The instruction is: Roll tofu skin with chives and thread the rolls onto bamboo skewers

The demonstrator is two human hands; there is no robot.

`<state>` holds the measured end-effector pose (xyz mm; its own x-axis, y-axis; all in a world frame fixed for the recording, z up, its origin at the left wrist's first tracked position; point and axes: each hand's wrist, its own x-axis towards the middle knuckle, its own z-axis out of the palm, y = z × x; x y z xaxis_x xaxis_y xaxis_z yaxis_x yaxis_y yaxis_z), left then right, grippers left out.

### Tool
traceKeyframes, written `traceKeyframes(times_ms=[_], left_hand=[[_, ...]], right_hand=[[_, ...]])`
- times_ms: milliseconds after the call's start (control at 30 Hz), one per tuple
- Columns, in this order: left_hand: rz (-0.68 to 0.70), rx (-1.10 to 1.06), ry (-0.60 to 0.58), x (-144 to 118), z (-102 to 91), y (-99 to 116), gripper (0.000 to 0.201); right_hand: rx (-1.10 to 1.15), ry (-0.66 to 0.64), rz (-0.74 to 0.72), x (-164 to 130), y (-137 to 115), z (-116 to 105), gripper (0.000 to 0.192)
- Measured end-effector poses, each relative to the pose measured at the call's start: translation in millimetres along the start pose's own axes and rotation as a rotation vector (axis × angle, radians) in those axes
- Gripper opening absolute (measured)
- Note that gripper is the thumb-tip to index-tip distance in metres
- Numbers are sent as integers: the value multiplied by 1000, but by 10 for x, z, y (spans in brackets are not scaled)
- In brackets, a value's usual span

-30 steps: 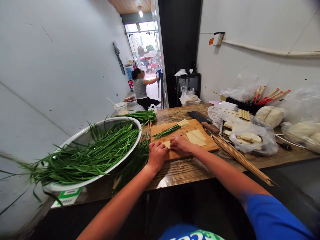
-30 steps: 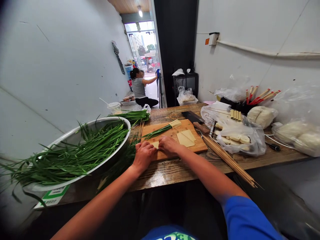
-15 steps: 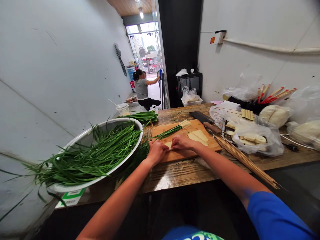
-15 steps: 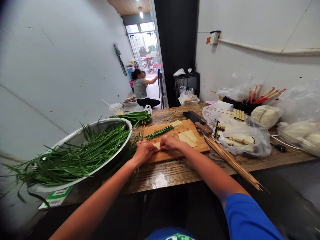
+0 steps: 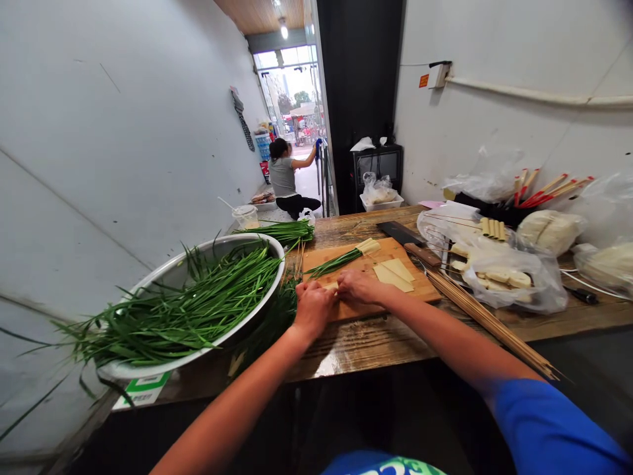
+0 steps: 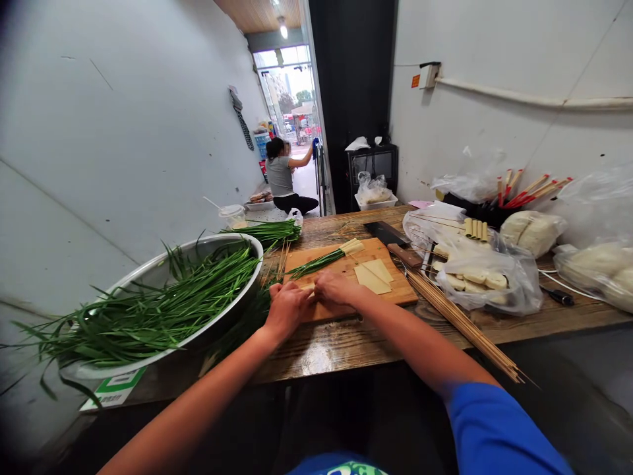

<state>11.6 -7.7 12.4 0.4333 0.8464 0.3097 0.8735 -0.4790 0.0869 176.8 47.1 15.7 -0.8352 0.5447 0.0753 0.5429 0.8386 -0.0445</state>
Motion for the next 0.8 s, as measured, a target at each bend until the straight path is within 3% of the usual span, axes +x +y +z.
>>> traceKeyframes(times_ms=[200, 500, 700, 800], left_hand=[[190, 104, 66, -148, 69, -38, 14], [196, 27, 57, -68, 98, -105, 19], [147, -95, 53, 26, 102, -162, 24], [121, -124, 27, 58, 76, -169, 26]], right_hand=[[119, -7, -86, 34, 87, -52, 23], [207, 32, -80, 32, 148, -2, 19], [287, 13, 33, 33, 189, 62, 16], [184, 109, 62, -31, 137, 80, 19]])
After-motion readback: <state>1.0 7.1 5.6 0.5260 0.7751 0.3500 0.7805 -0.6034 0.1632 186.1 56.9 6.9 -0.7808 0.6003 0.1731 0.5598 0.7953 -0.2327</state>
